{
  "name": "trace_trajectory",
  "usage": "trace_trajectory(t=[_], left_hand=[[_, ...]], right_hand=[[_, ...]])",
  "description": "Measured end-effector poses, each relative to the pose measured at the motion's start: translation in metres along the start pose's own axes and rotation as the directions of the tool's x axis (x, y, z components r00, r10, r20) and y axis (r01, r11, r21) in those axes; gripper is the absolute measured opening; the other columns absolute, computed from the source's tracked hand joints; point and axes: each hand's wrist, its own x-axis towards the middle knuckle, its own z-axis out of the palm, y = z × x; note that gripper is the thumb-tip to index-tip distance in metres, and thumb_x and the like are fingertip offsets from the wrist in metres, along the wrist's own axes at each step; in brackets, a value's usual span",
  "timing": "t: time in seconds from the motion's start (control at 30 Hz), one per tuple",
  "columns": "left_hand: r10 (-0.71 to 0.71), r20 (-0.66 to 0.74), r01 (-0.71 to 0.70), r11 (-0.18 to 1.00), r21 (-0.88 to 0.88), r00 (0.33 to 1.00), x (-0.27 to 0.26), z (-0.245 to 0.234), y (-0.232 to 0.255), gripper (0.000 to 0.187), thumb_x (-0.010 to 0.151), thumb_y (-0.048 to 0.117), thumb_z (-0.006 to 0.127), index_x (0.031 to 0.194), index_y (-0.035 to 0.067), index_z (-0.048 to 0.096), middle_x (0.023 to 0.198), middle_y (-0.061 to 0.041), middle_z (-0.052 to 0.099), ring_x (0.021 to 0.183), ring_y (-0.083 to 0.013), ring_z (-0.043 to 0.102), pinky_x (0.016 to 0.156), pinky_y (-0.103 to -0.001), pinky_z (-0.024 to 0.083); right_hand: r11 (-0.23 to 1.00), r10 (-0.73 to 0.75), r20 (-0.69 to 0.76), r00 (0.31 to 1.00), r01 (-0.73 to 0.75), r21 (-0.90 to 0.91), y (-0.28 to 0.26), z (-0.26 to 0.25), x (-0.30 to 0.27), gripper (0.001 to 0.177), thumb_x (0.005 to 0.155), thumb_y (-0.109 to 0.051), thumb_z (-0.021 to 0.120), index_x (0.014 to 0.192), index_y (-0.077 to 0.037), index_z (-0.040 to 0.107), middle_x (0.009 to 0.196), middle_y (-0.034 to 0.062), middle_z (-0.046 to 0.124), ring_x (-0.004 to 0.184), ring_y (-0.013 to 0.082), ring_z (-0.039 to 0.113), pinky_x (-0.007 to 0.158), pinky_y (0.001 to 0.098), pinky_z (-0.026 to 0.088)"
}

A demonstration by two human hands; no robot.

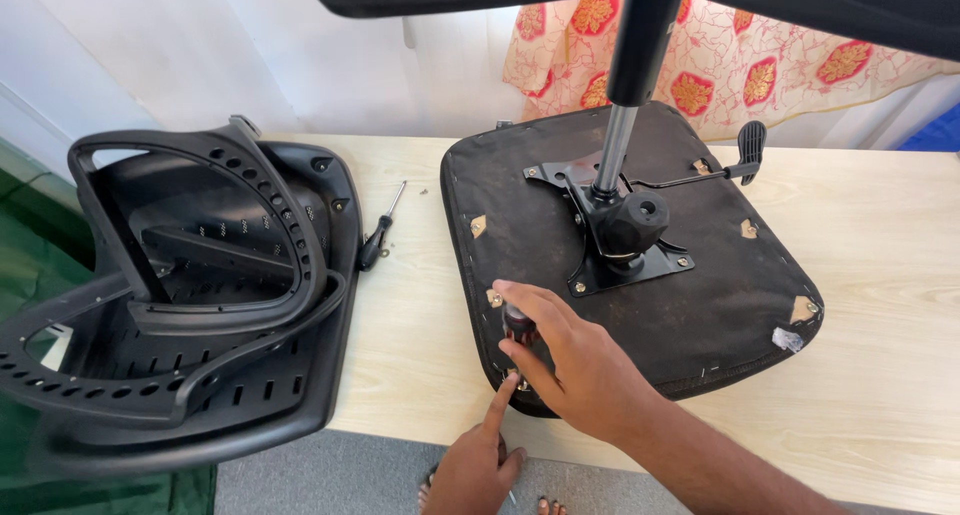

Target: The person uses a screwdriver to remove screws from the underside of an office chair seat, detaching the seat from the gas lift and base. The seat is lifted away, leaving the base and lift on the table.

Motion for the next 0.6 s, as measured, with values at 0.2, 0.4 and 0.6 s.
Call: trace_trajectory(t=[0.2,0.4,0.6], left_hand=[[-0.042,0.027,0.040,0.995,0.086,0.999,-0.005,-0.005,0.006,0.102,0.087,0.018,0.073,0.164,0.043,0.011,0.082,-0.012,0.066,0.082,-0.0313,0.068,0.079,-0.044,0.053],[0.000,0.026,-0.003,0.994,0.108,1.000,-0.006,-0.006,0.010,0.102,0.089,0.018,0.072,0.164,0.041,0.005,0.093,-0.013,0.067,0.088,-0.0337,0.068,0.083,-0.047,0.052],[-0.032,0.024,0.029,0.995,0.100,0.999,-0.010,-0.004,0.012,0.102,0.088,0.017,0.071,0.163,0.043,0.006,0.103,-0.014,0.068,0.096,-0.0360,0.068,0.087,-0.048,0.052]], right_hand=[[0.983,-0.180,-0.109,0.978,0.173,-0.069,0.002,0.003,-0.007,0.047,0.095,-0.001,0.061,0.140,-0.006,0.050,0.127,0.0155,0.063,0.104,0.0281,0.071,0.089,0.0381,0.057],[0.993,-0.044,-0.063,0.997,0.037,-0.110,0.003,0.006,-0.004,0.050,0.091,-0.008,0.069,0.138,-0.006,0.051,0.136,0.0138,0.062,0.091,0.0207,0.074,0.074,0.0320,0.059],[0.996,-0.034,-0.116,0.993,0.024,-0.086,0.006,0.005,-0.006,0.040,0.096,-0.004,0.064,0.134,-0.008,0.054,0.117,0.0099,0.068,0.088,0.0193,0.071,0.079,0.0319,0.057]])
